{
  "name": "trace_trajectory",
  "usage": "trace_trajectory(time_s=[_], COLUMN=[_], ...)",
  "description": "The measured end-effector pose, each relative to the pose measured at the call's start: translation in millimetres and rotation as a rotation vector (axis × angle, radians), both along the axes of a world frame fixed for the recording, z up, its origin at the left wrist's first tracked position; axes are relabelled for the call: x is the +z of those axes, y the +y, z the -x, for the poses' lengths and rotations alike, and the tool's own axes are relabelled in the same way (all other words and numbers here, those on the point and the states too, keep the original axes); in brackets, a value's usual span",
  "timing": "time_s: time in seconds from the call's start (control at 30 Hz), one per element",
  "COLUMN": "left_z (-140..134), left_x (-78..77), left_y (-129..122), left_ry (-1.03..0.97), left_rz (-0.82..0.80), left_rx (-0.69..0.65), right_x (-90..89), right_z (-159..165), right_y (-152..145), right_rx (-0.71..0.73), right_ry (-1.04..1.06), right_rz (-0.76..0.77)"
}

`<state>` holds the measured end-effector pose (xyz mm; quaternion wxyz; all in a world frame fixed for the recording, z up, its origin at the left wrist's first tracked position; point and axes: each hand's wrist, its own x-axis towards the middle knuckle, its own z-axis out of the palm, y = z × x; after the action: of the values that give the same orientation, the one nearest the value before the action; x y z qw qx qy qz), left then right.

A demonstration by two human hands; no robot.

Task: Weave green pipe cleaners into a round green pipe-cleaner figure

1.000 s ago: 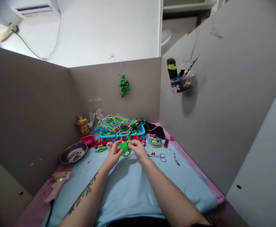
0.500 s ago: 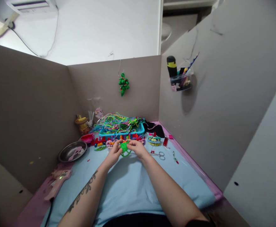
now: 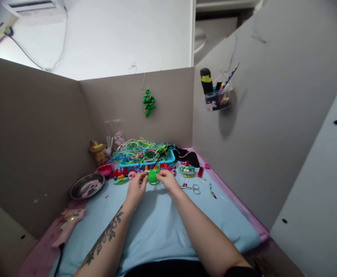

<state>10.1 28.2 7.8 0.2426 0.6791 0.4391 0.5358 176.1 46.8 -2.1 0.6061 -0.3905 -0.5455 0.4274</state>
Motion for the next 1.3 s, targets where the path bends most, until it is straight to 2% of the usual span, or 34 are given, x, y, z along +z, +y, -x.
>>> trace_trajectory(time_s=[0.13, 0.27, 0.7, 0.93, 1.03, 1.17, 1.23, 1.3], left_z=[-9.0, -13.0, -18.8, -17.4, -14.9, -10.0, -7.6, -6.1], left_x=[-8.6, -12.0, -12.4, -7.8, -6.0, -5.0, -4.7, -3.8], left_y=[3.5, 4.8, 1.9, -1.4, 0.1, 4.5, 5.4, 4.6], left_ry=[-0.179, -0.333, -0.445, -0.463, -0.524, -0.597, -0.599, -0.584], left_rz=[0.201, 0.279, 0.299, 0.306, 0.357, 0.447, 0.482, 0.51], left_rx=[-0.112, -0.238, -0.263, -0.318, -0.32, -0.288, -0.275, -0.278], right_x=[-1.0, -4.0, -6.2, -9.2, -7.5, -6.5, -6.8, -6.3], right_z=[1.6, 5.3, 19.5, 23.0, 18.0, 1.7, -5.8, -9.7], right_y=[0.9, 1.7, -6.0, -4.6, -3.1, 4.1, 7.7, 8.6], right_rx=[0.0, -0.007, 0.053, 0.057, 0.062, -0.112, -0.216, -0.257], right_ry=[0.024, 0.046, 0.09, 0.103, 0.087, 0.03, -0.07, -0.191], right_rz=[0.007, 0.006, 0.088, 0.073, 0.052, -0.028, -0.095, -0.167])
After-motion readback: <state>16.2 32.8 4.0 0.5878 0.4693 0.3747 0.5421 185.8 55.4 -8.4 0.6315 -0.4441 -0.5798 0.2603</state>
